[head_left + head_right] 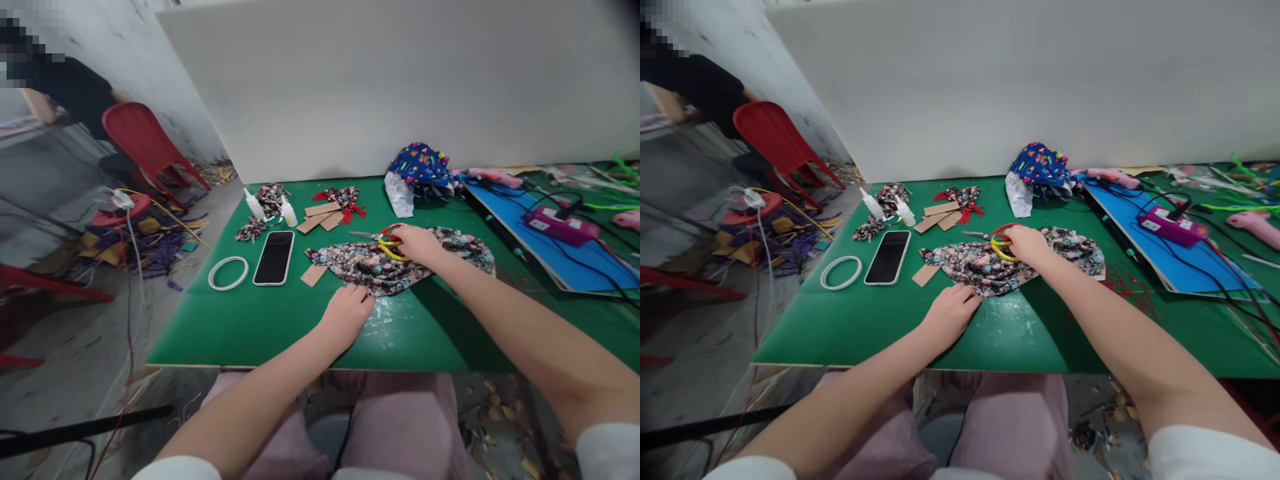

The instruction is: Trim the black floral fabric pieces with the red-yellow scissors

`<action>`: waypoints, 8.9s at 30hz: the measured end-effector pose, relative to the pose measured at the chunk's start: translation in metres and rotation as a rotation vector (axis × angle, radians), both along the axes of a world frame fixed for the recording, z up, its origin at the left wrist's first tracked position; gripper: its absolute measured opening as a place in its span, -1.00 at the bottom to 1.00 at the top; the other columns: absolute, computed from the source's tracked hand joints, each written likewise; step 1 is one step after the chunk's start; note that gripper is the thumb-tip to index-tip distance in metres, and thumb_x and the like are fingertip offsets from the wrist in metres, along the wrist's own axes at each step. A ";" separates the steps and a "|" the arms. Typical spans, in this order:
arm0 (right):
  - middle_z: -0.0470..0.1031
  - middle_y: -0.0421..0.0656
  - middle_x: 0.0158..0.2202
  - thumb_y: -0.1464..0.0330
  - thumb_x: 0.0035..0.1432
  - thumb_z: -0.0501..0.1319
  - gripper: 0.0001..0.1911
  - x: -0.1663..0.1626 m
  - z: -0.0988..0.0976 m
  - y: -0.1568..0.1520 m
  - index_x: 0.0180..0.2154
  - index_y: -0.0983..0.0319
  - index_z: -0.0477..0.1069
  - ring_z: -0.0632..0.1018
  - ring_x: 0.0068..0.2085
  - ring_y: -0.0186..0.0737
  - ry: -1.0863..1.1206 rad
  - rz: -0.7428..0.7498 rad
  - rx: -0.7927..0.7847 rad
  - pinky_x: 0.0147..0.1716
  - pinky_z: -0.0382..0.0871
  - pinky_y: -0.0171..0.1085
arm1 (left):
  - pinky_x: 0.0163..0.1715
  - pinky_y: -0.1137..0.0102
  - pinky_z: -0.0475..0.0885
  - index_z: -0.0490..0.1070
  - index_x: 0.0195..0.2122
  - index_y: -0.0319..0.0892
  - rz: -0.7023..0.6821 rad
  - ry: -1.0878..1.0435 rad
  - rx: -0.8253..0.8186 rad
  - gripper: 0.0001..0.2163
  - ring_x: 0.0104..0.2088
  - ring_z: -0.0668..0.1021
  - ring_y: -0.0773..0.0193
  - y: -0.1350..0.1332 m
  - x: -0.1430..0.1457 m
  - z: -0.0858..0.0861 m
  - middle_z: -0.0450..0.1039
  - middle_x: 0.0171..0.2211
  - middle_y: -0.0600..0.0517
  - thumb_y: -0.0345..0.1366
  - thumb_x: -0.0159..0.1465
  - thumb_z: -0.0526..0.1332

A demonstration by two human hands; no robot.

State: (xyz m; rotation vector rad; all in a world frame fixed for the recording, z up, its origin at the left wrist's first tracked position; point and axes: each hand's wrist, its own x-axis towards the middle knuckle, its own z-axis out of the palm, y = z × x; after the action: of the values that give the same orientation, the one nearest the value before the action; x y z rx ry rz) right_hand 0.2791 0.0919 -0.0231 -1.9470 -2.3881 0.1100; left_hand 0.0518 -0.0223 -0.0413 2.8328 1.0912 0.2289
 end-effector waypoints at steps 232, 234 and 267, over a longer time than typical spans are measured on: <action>0.45 -0.16 -0.51 -0.13 -0.01 0.11 -0.48 -0.041 -0.011 -0.052 -0.41 0.20 0.39 0.46 -0.49 -0.28 1.291 -0.152 -0.004 -0.47 0.36 -0.26 | 0.08 0.18 0.35 0.18 0.13 -0.16 0.378 -0.451 -0.101 -0.46 0.09 0.42 0.08 0.056 -0.035 -0.007 0.35 0.09 -0.15 -0.18 0.14 0.26; 0.47 -0.14 -0.44 -0.14 0.02 0.07 -0.45 -0.044 -0.011 -0.054 -0.34 0.21 0.41 0.47 -0.43 -0.27 1.306 -0.128 -0.007 -0.41 0.37 -0.25 | 0.09 0.20 0.35 0.16 0.16 -0.17 0.326 -0.429 -0.121 -0.37 0.10 0.42 0.07 0.055 -0.033 -0.009 0.33 0.12 -0.16 -0.13 0.09 0.30; 0.46 -0.21 -0.56 -0.08 -0.08 0.21 -0.46 -0.041 -0.022 -0.045 -0.26 0.23 0.37 0.47 -0.53 -0.29 1.532 -0.258 -0.234 -0.55 0.31 -0.31 | -0.04 0.16 0.43 0.29 0.08 -0.21 0.606 -0.474 0.063 -0.71 -0.07 0.51 0.20 0.148 -0.027 -0.021 0.44 -0.06 -0.09 -0.37 0.33 0.07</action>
State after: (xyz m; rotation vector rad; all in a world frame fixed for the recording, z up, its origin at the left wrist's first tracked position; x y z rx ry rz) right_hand 0.2380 0.0466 -0.0450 -1.2491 -1.0922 1.3075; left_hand 0.0246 0.1261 -0.0619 2.2152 1.7758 0.9283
